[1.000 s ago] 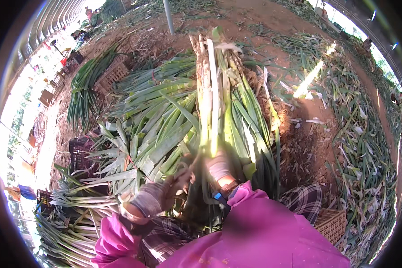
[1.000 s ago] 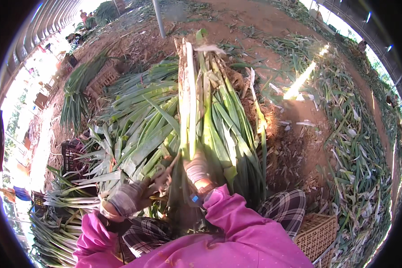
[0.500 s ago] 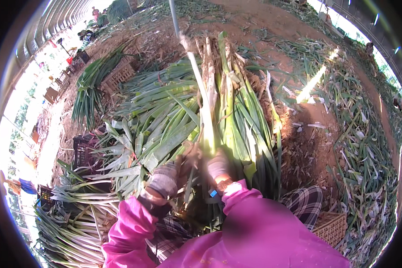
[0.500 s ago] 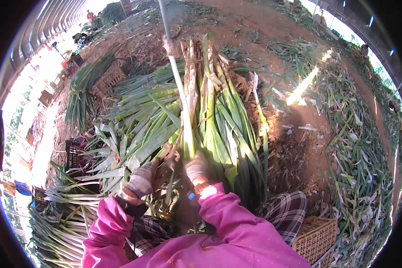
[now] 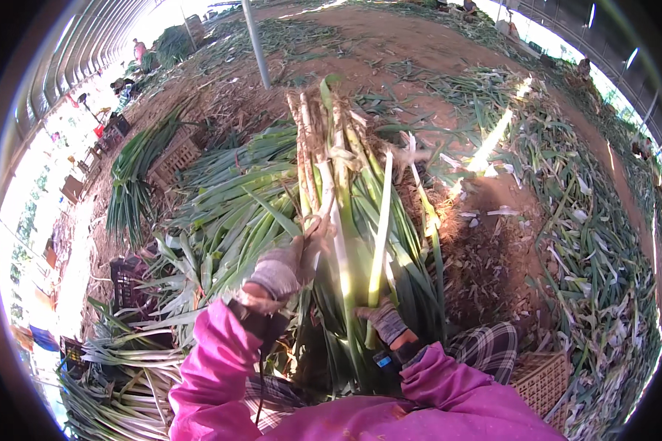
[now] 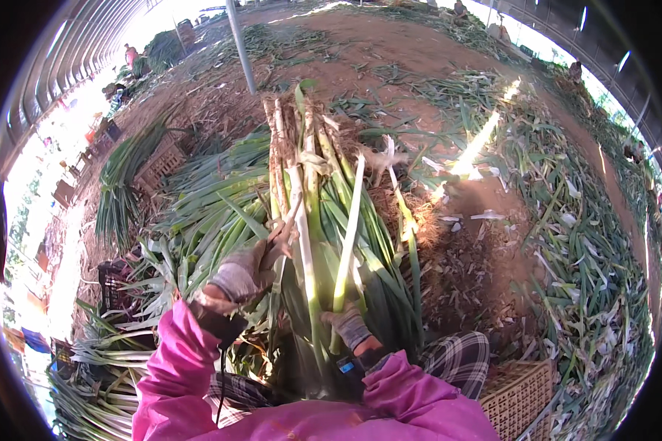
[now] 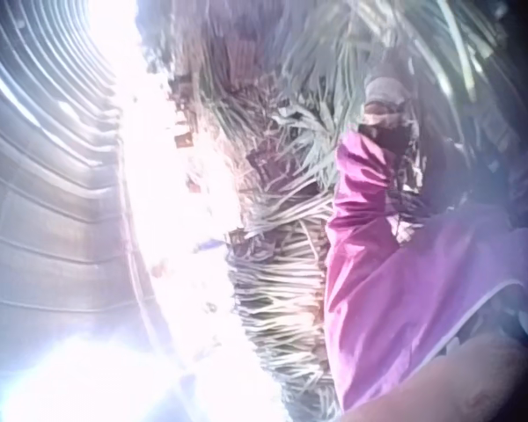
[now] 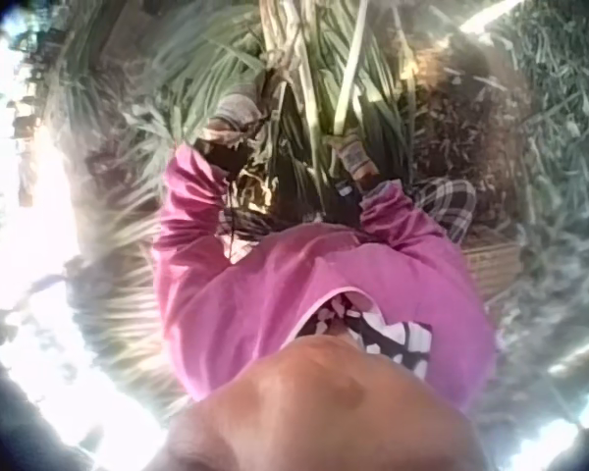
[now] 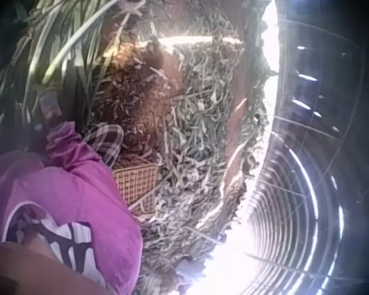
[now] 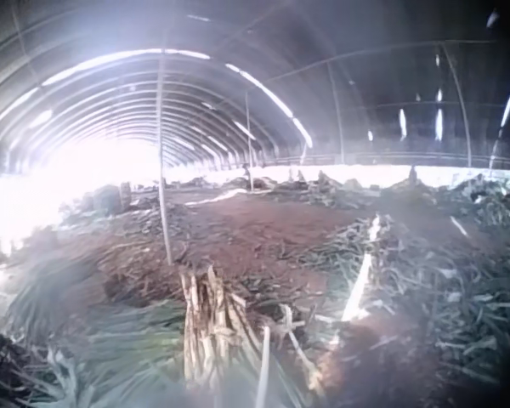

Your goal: The person pulls green onions from a bundle, peels the outer layers from the stalks by hand, and tosses the cleaned onions to the side.

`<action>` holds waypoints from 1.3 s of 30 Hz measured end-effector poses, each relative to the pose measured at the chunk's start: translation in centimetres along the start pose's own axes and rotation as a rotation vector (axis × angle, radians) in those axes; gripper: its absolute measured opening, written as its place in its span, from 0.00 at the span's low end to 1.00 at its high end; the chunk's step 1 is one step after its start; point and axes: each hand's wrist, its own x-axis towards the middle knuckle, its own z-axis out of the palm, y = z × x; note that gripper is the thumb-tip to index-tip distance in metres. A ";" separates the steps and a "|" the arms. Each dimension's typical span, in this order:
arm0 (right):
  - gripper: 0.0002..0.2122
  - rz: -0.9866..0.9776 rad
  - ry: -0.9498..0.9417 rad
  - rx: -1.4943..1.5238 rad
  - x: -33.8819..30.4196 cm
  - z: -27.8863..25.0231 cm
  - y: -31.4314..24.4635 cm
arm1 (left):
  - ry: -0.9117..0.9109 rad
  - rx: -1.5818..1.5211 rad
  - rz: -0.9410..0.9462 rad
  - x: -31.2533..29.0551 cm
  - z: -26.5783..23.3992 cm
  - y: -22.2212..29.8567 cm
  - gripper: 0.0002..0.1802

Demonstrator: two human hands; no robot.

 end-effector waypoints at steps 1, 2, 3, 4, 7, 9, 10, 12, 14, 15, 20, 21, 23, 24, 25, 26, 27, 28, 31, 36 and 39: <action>0.21 0.017 0.005 -0.004 0.6 -1.1 1.3 | 0.001 -0.019 0.030 -0.3 0.3 0.5 0.30; 0.19 0.036 -0.009 -0.003 0.7 -1.0 1.6 | 0.002 -0.029 0.043 -0.7 0.1 0.5 0.31; 0.18 0.014 -0.015 0.008 0.5 -1.0 1.9 | -0.060 0.011 0.003 -0.4 -0.2 0.6 0.32; 0.18 0.014 -0.018 0.019 0.6 -0.8 2.3 | -0.064 0.021 0.002 0.3 -0.1 0.4 0.32; 0.18 -0.106 0.040 -0.137 1.0 -1.2 2.9 | 0.021 0.054 -0.164 3.7 0.3 0.9 0.25; 0.18 -0.076 0.031 -0.147 0.1 -1.0 1.7 | 0.044 0.090 -0.113 6.5 0.4 1.0 0.24; 0.18 -0.082 0.025 -0.139 -0.1 -0.6 1.7 | 0.069 0.128 -0.066 7.4 0.1 0.9 0.23; 0.19 -0.171 0.030 -0.104 -0.3 -0.6 1.8 | 0.065 0.045 -0.143 8.7 0.0 1.4 0.21; 0.18 -0.149 0.004 -0.159 -0.3 0.2 1.5 | 0.094 0.046 -0.264 9.8 1.7 -1.3 0.21; 0.17 -0.104 0.026 -0.228 -0.3 -0.9 1.6 | 0.071 0.122 -0.223 8.5 0.8 3.1 0.21; 0.17 -0.112 0.022 -0.248 -1.2 -1.1 0.9 | 0.059 0.105 -0.094 5.6 1.4 3.4 0.20; 0.19 -0.097 0.027 -0.324 -1.9 -0.9 0.5 | 0.028 0.147 -0.108 4.8 1.2 3.5 0.19; 0.21 -0.089 0.023 -0.397 -3.3 -0.5 -0.5 | 0.024 0.124 -0.086 3.2 1.2 2.4 0.18; 0.21 -0.099 0.026 -0.434 -3.5 -1.2 -0.9 | 0.004 0.086 -0.042 2.3 0.6 4.0 0.18; 0.21 -0.108 0.028 -0.470 -3.7 -1.8 -1.1 | -0.037 0.140 -0.118 0.9 0.5 5.9 0.17; 0.21 -0.122 0.013 -0.467 -3.9 -1.6 -1.4 | -0.025 0.151 -0.131 -0.4 0.8 5.0 0.17; 0.21 -0.131 -0.011 -0.411 -3.7 -1.5 -1.1 | 0.109 0.050 -0.047 -1.3 2.2 2.9 0.18; 0.21 -0.140 -0.035 -0.354 -3.1 -1.0 -0.5 | 0.243 -0.049 0.041 -2.4 3.0 1.7 0.19; 0.19 -0.109 -0.171 0.251 -3.5 -2.5 -0.5 | 0.000 -0.323 -0.143 -8.3 1.4 7.9 0.22; 0.11 -0.029 -0.269 0.357 -9.2 -6.4 -6.4 | 0.033 -0.349 -0.062 -15.8 3.7 9.7 0.29; 0.13 -0.227 -0.211 0.560 -11.2 -8.2 -8.4 | 0.103 -0.653 -0.001 -15.5 7.4 7.4 0.29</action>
